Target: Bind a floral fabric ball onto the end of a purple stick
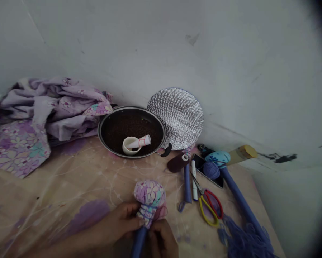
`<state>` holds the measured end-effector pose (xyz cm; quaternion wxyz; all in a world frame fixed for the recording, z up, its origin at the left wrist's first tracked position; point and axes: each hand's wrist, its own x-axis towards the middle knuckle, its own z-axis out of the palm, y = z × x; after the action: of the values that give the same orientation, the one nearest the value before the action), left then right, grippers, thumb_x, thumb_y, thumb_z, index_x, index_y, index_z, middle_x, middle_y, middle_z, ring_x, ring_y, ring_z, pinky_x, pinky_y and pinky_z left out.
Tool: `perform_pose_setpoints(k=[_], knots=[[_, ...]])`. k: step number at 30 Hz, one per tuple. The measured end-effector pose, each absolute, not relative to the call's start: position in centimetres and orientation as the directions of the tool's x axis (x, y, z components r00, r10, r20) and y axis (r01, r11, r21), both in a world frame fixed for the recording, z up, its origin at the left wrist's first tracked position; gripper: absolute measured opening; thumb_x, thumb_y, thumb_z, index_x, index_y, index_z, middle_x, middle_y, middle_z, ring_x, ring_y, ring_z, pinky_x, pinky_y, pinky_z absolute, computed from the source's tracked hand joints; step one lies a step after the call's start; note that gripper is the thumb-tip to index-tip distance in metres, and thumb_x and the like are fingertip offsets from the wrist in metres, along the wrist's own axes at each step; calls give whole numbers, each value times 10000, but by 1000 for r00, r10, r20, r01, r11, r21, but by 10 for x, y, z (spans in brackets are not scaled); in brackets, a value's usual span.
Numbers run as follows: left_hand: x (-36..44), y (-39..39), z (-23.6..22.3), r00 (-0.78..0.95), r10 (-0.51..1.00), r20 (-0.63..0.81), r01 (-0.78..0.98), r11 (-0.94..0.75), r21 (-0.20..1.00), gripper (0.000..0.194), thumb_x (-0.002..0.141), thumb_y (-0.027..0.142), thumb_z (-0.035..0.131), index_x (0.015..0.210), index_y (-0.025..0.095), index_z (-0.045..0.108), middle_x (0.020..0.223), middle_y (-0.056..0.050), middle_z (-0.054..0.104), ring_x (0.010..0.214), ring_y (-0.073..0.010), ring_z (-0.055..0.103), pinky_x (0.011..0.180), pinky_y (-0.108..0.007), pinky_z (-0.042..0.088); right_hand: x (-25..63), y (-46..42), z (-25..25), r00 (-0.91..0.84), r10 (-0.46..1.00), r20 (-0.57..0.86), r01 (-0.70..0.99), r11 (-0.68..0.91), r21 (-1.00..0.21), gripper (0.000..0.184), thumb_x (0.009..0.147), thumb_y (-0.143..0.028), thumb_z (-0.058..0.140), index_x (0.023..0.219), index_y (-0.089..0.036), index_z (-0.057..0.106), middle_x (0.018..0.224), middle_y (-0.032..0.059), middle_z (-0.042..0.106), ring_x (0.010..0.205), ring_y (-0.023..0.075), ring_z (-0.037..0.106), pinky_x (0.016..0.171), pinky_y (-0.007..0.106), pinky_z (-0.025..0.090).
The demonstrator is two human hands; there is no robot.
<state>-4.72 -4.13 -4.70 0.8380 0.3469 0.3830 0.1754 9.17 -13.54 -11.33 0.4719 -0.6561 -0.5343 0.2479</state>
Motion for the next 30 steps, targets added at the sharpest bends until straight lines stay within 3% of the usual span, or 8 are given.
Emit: perform_pose_setpoints(k=[4,12,18,30], knots=[[-46,-43,-48,648,570,-505,-56,697,715,245,719,297,673,927,170,696,756,10,660,647,-107,538,566,-184,363,90,-133,-108,324,930,175,463,6,-886,241,881,-319,435,687,-216,533,608,-15,518,537,134,509,506,206,385],[-46,-44,-51,676,574,-462,-137,714,687,317,731,327,678,1006,169,682,889,-28,692,840,-181,604,763,-264,437,94,-130,-106,332,923,193,491,5,-871,216,852,-291,474,657,-216,529,601,-13,508,534,134,497,506,207,377],[-44,-45,-55,668,556,-494,-108,730,675,343,696,333,715,986,152,683,866,-31,688,794,-149,589,713,-230,437,95,-131,-106,338,919,203,479,18,-878,250,863,-332,459,653,-218,533,595,-17,506,527,133,482,503,207,370],[-42,-47,-57,629,593,-502,-114,710,695,346,667,348,733,941,141,686,816,-21,669,739,-139,569,703,-232,412,92,-136,-113,422,899,117,467,-105,-878,193,815,-322,500,656,-223,549,544,-31,515,462,127,484,448,207,349]])
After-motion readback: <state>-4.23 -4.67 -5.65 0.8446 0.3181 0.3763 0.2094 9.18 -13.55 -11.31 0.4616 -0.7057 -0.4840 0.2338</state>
